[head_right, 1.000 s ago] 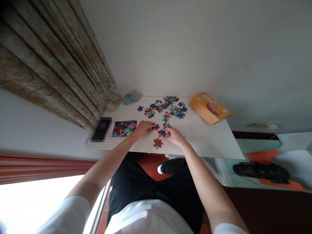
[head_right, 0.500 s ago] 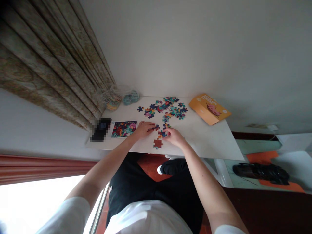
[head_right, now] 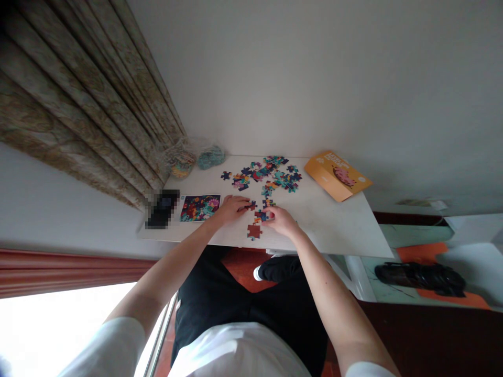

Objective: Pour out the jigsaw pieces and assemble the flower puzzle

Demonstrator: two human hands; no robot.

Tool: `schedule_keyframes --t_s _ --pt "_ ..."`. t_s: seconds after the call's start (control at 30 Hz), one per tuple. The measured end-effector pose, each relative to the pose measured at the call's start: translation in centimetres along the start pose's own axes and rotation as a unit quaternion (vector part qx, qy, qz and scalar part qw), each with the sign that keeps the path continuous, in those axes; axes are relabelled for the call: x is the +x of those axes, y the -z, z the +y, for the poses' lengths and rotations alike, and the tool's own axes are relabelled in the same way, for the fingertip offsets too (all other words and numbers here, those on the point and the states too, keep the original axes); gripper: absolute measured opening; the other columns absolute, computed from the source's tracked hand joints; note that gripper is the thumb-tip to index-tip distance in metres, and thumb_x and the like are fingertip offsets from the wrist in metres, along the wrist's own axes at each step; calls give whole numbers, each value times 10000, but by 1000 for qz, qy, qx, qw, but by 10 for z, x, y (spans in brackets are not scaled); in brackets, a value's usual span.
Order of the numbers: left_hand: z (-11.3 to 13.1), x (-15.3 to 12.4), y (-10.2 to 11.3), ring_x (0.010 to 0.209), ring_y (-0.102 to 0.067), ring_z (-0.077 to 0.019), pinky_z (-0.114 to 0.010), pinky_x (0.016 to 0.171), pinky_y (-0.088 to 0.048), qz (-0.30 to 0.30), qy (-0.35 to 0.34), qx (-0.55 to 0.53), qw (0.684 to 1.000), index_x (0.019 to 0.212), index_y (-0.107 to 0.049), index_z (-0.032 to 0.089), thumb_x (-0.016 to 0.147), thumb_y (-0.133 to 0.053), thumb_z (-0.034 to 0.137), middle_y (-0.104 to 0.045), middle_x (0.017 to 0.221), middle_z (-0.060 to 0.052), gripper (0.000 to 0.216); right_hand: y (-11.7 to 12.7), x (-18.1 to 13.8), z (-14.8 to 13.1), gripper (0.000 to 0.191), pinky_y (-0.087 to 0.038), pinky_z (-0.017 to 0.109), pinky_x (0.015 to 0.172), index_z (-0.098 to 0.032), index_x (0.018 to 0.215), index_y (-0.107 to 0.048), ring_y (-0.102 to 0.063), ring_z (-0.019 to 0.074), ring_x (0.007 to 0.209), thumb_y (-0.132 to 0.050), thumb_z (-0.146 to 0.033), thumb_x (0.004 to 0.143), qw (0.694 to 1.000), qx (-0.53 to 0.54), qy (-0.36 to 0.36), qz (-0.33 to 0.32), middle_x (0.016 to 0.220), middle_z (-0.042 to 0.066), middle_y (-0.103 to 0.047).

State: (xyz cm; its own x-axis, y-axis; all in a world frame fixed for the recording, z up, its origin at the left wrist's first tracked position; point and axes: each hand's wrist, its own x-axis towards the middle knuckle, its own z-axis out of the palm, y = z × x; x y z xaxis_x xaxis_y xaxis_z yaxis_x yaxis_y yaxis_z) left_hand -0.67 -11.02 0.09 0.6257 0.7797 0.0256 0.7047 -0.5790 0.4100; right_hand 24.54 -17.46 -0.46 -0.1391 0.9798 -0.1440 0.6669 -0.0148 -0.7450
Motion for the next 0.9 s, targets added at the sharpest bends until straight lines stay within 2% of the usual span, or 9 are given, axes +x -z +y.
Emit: schedule_keyframes --t_s 0.17,0.3,0.37,0.47,0.53,0.6,0.67,0.73,0.9 --pt "4 0 3 1385 -556 -255 -545 1200 -311 5 6 2 1000 1309 -706 297 995 -588 199 -644 1460 -68 350 0 0 0 423 -437 256 668 -239 1091 -768 -580 145 702 -863 -311 685 1000 2 13 6 838 -19 -651" --pt "19 -10 1 1311 -604 -245 -544 1235 -275 79 16 3 997 1231 -732 264 989 -560 171 -687 1374 -78 312 0 -1 1 447 -452 262 682 -238 1097 -747 -585 147 705 -859 -310 671 1000 22 7 10 852 -20 -669" --pt "31 -20 -4 1250 -633 -234 -506 1216 -327 110 -1 -2 994 1185 -739 252 999 -529 173 -714 1300 -79 292 0 -2 3 375 -463 272 695 -229 1048 -723 -597 155 723 -817 -341 702 998 60 4 16 849 -15 -680" --pt "48 -36 -13 1222 -640 -241 -469 1158 -416 110 -48 -7 993 1176 -730 245 1015 -529 228 -715 1275 -85 258 0 -3 6 275 -468 285 663 -222 942 -655 -588 161 685 -724 -407 751 989 147 -6 30 804 -10 -669" --pt "55 -45 -18 1258 -623 -256 -472 1162 -419 105 -67 2 992 1203 -718 236 1026 -545 289 -698 1315 -99 253 1 -4 8 275 -457 289 603 -229 896 -608 -557 157 610 -677 -464 769 977 204 -22 54 750 -17 -634" --pt "57 -50 -22 1323 -586 -274 -494 1196 -387 101 -75 16 992 1262 -693 231 1037 -547 353 -659 1388 -115 294 3 -5 9 303 -454 296 572 -238 880 -572 -540 158 574 -644 -518 788 964 238 -36 115 738 -15 -615" --pt "57 -53 -24 1385 -542 -289 -524 1235 -340 99 -70 28 992 1335 -654 231 1044 -543 401 -606 1466 -130 355 7 -6 11 315 -469 304 590 -242 885 -561 -558 169 606 -626 -540 805 953 229 -40 193 768 5 -629" --pt "57 -54 -25 1428 -506 -299 -547 1260 -302 94 -61 36 993 1390 -616 229 1043 -543 430 -563 1516 -142 408 10 -7 14 301 -480 311 630 -240 887 -574 -580 185 658 -613 -531 822 951 188 -36 243 791 28 -655" --pt "56 -54 -27 1455 -484 -292 -546 1269 -302 86 -59 42 994 1435 -571 246 1054 -517 454 -535 1550 -135 438 23 2 22 254 -481 334 728 -224 902 -631 -605 209 715 -588 -465 838 962 101 -8 254 782 47 -689"
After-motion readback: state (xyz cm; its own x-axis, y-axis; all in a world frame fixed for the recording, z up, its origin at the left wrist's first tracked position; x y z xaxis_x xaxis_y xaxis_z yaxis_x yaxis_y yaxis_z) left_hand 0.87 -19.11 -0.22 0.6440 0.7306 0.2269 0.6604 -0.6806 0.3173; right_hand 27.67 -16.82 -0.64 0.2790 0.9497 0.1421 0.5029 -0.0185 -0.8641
